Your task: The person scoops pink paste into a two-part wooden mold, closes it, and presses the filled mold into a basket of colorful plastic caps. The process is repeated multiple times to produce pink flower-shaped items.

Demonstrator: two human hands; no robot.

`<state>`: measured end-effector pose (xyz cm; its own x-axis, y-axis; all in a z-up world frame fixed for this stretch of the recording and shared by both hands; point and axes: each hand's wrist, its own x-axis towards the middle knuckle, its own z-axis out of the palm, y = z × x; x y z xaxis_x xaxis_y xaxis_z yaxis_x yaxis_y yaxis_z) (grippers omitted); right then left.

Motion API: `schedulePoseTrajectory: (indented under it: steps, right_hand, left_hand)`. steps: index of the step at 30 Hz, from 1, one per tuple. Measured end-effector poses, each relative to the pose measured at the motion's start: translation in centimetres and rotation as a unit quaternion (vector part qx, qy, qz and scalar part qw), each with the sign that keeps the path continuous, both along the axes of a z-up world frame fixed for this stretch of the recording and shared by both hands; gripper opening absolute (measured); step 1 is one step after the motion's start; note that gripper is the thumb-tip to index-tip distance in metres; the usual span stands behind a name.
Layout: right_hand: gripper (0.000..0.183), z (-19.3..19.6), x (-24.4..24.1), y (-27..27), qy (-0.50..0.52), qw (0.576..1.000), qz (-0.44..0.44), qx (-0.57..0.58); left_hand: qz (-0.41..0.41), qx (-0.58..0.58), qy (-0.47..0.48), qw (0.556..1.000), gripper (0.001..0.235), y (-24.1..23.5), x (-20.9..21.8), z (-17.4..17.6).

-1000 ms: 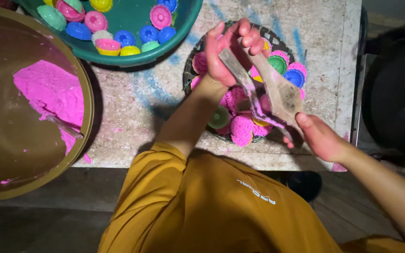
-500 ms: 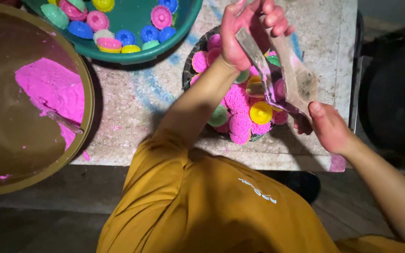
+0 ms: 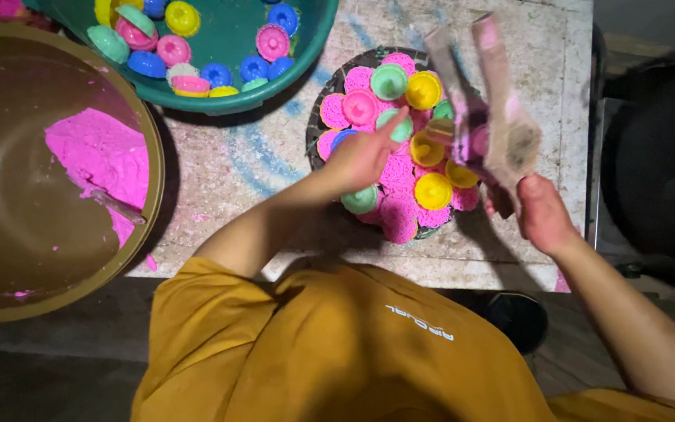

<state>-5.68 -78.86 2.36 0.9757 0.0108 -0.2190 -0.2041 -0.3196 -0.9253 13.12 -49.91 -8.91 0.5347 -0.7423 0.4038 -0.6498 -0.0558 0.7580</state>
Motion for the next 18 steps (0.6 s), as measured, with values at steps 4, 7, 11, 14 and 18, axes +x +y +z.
schedulePoseTrajectory:
  steps: [4, 7, 11, 14, 18]
  right_hand:
    - [0.092, 0.2, -0.4, -0.9, 0.013, 0.998, -0.015, 0.057]
    - [0.097, 1.5, 0.1, -0.9, 0.048, 0.988, 0.031, 0.141]
    - [0.086, 4.0, 3.1, 0.5, 0.185, 0.96, 0.083, 0.193]
    - [0.077, 6.1, 5.7, 0.7, 0.298, 0.934, 0.091, 0.175]
    - [0.081, 8.3, 7.5, -1.4, 0.319, 0.947, 0.039, 0.033]
  left_hand:
    - [0.066, 0.236, -0.081, 0.966, 0.082, 3.3, -1.9, 6.1]
    - [0.069, 0.191, 0.051, 0.978, 0.09, 3.7, -0.5, 10.7]
    - [-0.235, -0.355, 0.564, 0.707, 0.09, 0.6, 3.8, 13.6]
    - [-0.363, -0.479, 0.549, 0.581, 0.082, -2.3, 5.2, 13.0]
    - [-0.329, -0.566, 0.567, 0.5, 0.047, -6.2, 6.1, 11.7]
